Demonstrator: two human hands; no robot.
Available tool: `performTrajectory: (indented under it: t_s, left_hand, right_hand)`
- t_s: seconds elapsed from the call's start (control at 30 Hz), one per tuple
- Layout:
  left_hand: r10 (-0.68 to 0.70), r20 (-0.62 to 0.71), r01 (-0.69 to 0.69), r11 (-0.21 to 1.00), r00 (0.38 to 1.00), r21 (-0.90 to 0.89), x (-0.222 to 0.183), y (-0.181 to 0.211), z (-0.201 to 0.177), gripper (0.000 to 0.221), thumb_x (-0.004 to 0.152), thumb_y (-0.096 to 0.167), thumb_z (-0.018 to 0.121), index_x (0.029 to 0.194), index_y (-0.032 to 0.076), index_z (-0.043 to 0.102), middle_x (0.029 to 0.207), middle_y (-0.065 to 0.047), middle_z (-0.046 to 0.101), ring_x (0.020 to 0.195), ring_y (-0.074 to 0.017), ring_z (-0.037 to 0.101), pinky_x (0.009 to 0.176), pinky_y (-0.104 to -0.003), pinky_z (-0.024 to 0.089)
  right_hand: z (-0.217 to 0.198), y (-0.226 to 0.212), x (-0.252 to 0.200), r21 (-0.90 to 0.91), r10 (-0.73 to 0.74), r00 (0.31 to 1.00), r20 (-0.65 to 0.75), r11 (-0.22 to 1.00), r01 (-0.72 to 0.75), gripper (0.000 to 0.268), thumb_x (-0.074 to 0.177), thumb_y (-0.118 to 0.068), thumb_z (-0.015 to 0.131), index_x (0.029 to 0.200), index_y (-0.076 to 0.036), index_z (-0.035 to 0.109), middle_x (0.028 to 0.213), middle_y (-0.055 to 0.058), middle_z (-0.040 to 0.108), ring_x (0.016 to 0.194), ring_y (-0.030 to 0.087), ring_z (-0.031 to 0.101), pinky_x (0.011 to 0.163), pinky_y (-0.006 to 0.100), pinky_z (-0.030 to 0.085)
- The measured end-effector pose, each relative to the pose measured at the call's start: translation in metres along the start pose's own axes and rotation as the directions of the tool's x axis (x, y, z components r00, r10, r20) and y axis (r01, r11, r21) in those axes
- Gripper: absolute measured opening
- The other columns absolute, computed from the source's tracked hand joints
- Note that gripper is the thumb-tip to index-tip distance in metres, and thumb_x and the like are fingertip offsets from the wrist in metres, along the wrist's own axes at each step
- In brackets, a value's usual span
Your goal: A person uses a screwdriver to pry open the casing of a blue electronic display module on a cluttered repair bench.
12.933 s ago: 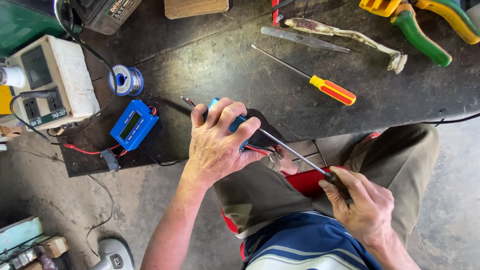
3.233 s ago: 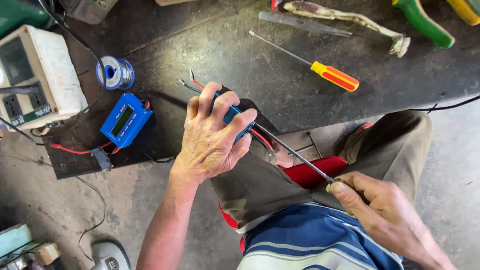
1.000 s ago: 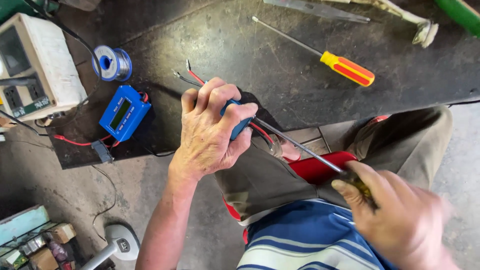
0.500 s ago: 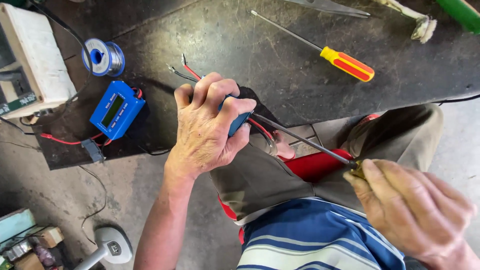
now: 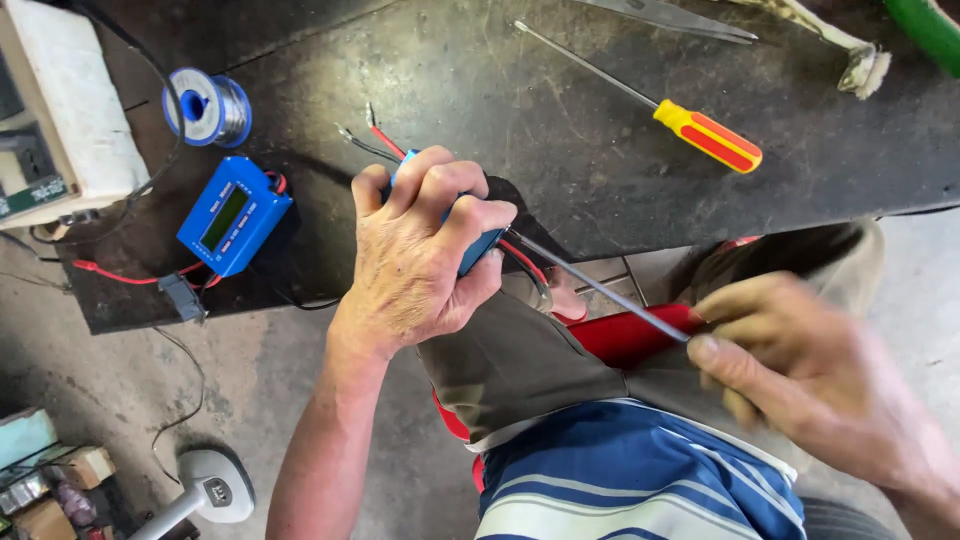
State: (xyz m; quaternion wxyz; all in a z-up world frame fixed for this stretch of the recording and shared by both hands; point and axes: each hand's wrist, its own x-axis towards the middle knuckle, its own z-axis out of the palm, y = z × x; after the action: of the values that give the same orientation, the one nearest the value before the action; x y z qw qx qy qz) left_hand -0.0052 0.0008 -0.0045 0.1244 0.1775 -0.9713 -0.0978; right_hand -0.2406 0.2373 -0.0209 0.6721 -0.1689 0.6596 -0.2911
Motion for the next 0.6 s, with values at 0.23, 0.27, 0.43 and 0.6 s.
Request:
performTrajectory:
  t_s: [0.23,0.27,0.43,0.6]
  left_hand:
    - [-0.002,0.010,0.002,1.000,1.000,-0.006,-0.001,-0.001,0.001,0.030,0.082,0.018,0.058,0.113,0.018,0.057,0.116,0.000,0.057,0.114,-0.0281,0.057,0.089,-0.047,0.029]
    - [-0.003,0.020,0.003,1.000,1.000,0.008,-0.002,-0.002,0.001,0.032,0.081,0.019,0.059,0.113,0.019,0.057,0.116,0.000,0.057,0.114,-0.0280,0.057,0.087,-0.047,0.029]
    - [0.004,0.030,-0.004,1.000,1.000,-0.001,0.001,-0.002,-0.002,0.028,0.085,0.015,0.053,0.113,0.018,0.057,0.115,-0.002,0.057,0.113,-0.0292,0.057,0.087,-0.048,0.029]
    - [0.015,0.035,-0.014,0.999,0.999,-0.033,0.001,-0.007,-0.001,0.031,0.083,0.012,0.057,0.114,0.016,0.058,0.117,-0.002,0.060,0.113,-0.0303,0.057,0.088,-0.050,0.031]
  right_hand:
    - [0.005,0.041,-0.008,-0.927,-0.917,0.398,-0.005,0.154,0.343,0.030,0.089,-0.020,0.088,0.111,-0.002,0.077,0.107,0.009,0.078,0.086,0.015,0.072,0.070,0.031,0.055]
    - [0.005,0.045,-0.005,-0.921,-0.956,0.246,0.162,-0.057,0.386,0.026,0.094,-0.013,0.087,0.111,0.004,0.078,0.104,0.016,0.079,0.081,0.018,0.074,0.069,0.032,0.059]
    - [0.007,0.052,0.008,-0.914,-0.961,0.071,0.267,-0.229,0.335,0.018,0.097,-0.007,0.083,0.102,0.010,0.081,0.091,0.025,0.082,0.059,0.027,0.070,0.048,0.039,0.051]
    - [0.014,0.047,-0.004,-0.970,-0.921,0.373,0.108,-0.016,0.241,0.037,0.099,-0.036,0.075,0.112,-0.002,0.075,0.097,0.013,0.078,0.062,0.023,0.066,0.058,0.039,0.054]
